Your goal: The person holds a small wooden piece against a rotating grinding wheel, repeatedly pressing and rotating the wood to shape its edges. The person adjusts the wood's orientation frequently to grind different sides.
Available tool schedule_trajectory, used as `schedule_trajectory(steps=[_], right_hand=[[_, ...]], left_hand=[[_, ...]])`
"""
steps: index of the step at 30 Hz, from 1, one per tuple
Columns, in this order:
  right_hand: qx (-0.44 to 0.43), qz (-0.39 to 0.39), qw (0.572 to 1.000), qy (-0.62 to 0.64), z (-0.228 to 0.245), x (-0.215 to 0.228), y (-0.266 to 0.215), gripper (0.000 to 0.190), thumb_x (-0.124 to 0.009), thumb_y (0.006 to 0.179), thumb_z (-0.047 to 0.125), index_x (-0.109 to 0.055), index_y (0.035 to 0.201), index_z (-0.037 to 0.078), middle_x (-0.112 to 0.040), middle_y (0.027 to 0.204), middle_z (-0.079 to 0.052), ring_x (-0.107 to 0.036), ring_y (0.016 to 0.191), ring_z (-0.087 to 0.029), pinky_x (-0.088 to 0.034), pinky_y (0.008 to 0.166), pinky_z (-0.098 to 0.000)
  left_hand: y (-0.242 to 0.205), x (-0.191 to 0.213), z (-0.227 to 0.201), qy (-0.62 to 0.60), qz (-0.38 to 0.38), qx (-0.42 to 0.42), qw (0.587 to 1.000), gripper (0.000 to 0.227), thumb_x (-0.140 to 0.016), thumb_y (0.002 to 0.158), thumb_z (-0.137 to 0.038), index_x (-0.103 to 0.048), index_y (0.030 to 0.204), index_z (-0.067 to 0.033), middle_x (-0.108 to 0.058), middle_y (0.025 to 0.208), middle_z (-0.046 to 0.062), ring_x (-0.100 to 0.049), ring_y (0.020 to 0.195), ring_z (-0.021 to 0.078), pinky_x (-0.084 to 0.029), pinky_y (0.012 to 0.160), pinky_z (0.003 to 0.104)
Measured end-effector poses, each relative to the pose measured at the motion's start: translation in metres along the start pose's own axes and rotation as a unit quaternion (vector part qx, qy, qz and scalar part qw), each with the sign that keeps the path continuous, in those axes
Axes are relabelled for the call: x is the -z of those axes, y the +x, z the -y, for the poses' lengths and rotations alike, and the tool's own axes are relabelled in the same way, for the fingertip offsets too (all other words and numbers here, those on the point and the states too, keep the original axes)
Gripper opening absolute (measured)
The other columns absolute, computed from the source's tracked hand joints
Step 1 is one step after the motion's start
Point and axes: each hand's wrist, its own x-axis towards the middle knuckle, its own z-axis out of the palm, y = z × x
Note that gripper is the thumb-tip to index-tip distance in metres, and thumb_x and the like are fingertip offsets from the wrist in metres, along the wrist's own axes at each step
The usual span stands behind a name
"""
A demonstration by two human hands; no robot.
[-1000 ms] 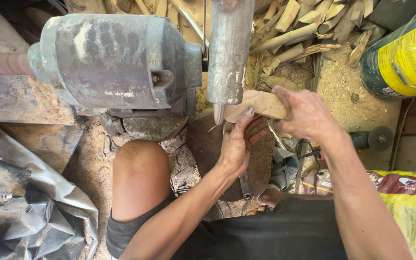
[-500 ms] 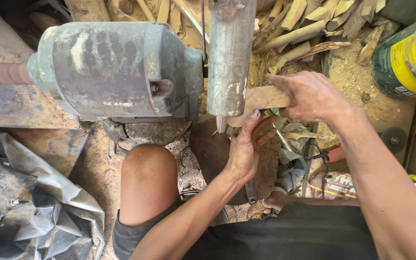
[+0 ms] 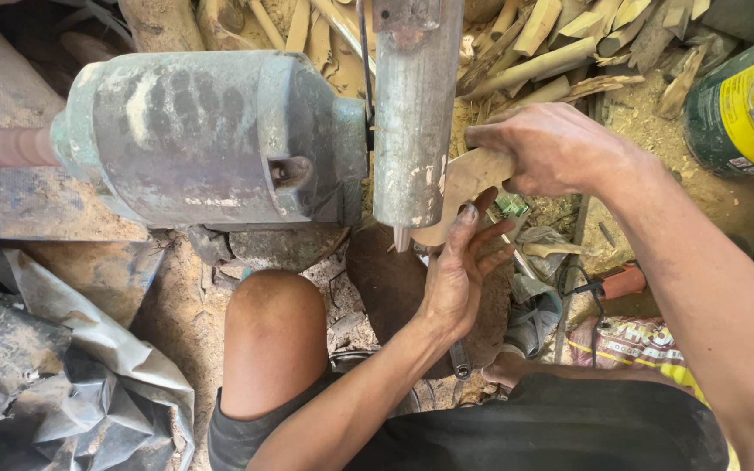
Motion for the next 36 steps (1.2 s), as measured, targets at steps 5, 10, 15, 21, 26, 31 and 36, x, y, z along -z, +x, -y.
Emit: schedule_trajectory(steps=[5,10,15,21,26,31,36], right_hand=[[0.007,0.03,0.999,-0.03,0.004,0.012,0.01,0.088,-0.078,0.065,-0.002,-0.052,0.146,0.018,-0.071,0.12,-0.012,-0.069,0.109,-0.031,-0.055,0.097,-0.0449],[-0.004,0.032,0.999,-0.023,0.004,0.009,0.015,0.087,-0.079,0.064,-0.001,-0.053,0.145,0.017,-0.072,0.12,-0.012,-0.071,0.107,-0.031,-0.054,0.098,-0.0446],[-0.038,0.039,0.998,-0.026,-0.001,0.002,0.003,0.087,-0.078,0.067,0.003,-0.052,0.149,0.016,-0.075,0.113,-0.014,-0.075,0.1,-0.03,-0.057,0.098,-0.042],[-0.085,0.031,0.996,-0.026,0.005,-0.01,-0.018,0.086,-0.09,0.07,0.026,-0.052,0.147,0.014,-0.075,0.101,-0.019,-0.072,0.093,-0.035,-0.057,0.088,-0.046],[-0.141,0.04,0.989,0.019,0.012,-0.022,-0.03,0.077,-0.085,0.07,0.02,-0.056,0.141,0.014,-0.076,0.089,-0.015,-0.075,0.08,-0.029,-0.062,0.08,-0.0431],[-0.155,-0.004,0.987,0.039,0.022,-0.028,-0.045,0.073,-0.085,0.067,0.019,-0.058,0.134,0.01,-0.075,0.085,-0.019,-0.073,0.076,-0.032,-0.061,0.077,-0.0449],[-0.194,-0.022,0.975,0.107,0.04,-0.036,-0.063,0.042,-0.079,0.075,0.017,-0.064,0.113,0.005,-0.074,0.083,-0.019,-0.074,0.077,-0.035,-0.06,0.08,-0.0471]], left_hand=[[0.0,-0.003,0.0,0.003,0.004,0.02,1.0,0.089,-0.065,0.088,-0.063,-0.035,0.157,-0.0139,-0.049,0.156,0.007,-0.056,0.125,0.0226,-0.048,0.105,0.044],[0.002,-0.001,-0.002,-0.003,-0.002,0.005,1.0,0.088,-0.067,0.087,-0.061,-0.039,0.154,-0.0108,-0.052,0.152,0.009,-0.058,0.122,0.023,-0.049,0.101,0.043],[0.003,0.003,-0.005,-0.006,-0.008,0.002,1.0,0.079,-0.069,0.09,-0.055,-0.048,0.148,-0.0046,-0.059,0.146,0.011,-0.06,0.12,0.0231,-0.052,0.1,0.041],[-0.001,0.01,-0.007,-0.015,-0.009,0.013,1.0,0.07,-0.07,0.091,-0.051,-0.055,0.14,-0.0032,-0.065,0.136,0.013,-0.061,0.123,0.0252,-0.052,0.102,0.043],[-0.004,0.017,-0.007,-0.014,-0.012,0.016,1.0,0.065,-0.072,0.09,-0.049,-0.059,0.132,-0.0014,-0.068,0.128,0.013,-0.063,0.121,0.0253,-0.053,0.1,0.044],[-0.006,0.02,-0.009,-0.029,-0.028,0.011,0.999,0.058,-0.077,0.089,-0.042,-0.06,0.126,-0.0011,-0.067,0.114,0.01,-0.066,0.118,0.0256,-0.056,0.097,0.046],[-0.011,0.024,-0.014,-0.013,-0.025,0.006,1.0,0.055,-0.076,0.089,-0.038,-0.061,0.127,-0.0021,-0.07,0.111,0.01,-0.067,0.111,0.0236,-0.057,0.095,0.044]])
